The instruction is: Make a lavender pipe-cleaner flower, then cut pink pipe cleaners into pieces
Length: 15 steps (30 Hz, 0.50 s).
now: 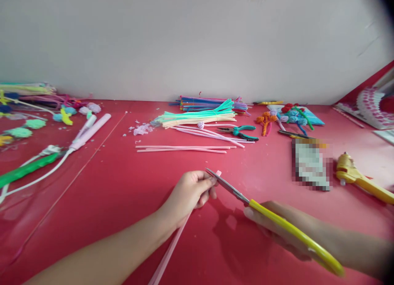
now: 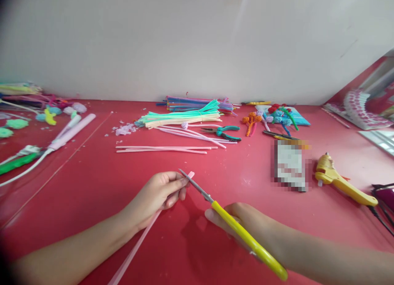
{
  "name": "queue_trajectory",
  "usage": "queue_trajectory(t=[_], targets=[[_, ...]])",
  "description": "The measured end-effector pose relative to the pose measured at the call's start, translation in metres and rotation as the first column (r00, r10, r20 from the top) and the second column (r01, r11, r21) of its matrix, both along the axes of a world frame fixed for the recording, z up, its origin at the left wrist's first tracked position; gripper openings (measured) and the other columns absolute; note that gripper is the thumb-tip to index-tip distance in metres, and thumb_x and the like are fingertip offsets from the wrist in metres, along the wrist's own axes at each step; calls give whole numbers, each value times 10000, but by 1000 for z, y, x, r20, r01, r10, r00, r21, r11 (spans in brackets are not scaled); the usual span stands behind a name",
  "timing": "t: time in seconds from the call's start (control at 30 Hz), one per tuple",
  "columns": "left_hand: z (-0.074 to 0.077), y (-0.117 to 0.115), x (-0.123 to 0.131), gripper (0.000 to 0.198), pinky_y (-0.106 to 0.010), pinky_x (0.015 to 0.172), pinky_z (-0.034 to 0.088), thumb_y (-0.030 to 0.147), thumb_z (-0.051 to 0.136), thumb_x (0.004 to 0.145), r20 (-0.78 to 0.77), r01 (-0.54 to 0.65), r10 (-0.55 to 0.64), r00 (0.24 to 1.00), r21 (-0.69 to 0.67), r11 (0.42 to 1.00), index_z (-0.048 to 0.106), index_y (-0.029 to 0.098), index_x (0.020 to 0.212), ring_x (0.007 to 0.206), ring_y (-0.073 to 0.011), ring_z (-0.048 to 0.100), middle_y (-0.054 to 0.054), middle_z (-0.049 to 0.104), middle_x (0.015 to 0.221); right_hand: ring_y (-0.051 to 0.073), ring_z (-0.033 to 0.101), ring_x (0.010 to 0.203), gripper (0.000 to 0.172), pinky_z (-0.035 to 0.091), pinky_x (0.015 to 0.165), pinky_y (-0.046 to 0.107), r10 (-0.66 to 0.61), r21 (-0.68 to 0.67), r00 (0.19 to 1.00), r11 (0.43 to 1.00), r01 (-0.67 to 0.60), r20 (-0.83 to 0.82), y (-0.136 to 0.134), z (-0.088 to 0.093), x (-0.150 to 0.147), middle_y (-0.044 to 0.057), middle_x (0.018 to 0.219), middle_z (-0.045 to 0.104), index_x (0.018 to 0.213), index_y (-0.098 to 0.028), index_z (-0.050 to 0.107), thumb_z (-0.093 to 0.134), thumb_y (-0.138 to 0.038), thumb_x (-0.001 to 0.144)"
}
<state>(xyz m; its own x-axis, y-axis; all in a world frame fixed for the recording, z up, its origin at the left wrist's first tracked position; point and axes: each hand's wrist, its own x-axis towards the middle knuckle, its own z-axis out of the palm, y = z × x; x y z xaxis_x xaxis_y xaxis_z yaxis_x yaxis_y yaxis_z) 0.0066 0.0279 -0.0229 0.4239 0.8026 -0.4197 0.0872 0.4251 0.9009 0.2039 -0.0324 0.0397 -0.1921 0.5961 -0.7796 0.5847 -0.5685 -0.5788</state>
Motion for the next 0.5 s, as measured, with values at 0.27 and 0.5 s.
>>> queue_trajectory(t=[0.27, 0.5], targets=[[-3, 1, 4, 207, -169, 347, 137, 284, 507, 791, 31, 8, -6, 999, -77, 997, 551, 115, 681, 339, -8, 283, 4, 524, 535, 43, 291, 345, 523, 218, 346, 188, -4, -63, 997, 998, -1, -79, -4, -14, 6, -60, 413, 324, 492, -196, 373, 495, -695, 590], [-4, 5, 5, 193, -166, 344, 129, 238, 508, 775, 29, 27, -25, 999, -106, 994, 519, 115, 626, 334, -5, 286, 9, 513, 522, 64, 316, 290, 578, 249, 307, 198, -40, -236, 999, 971, 33, -27, 0, -34, 10, -46, 356, 310, 469, -199, 368, 373, -735, 686]])
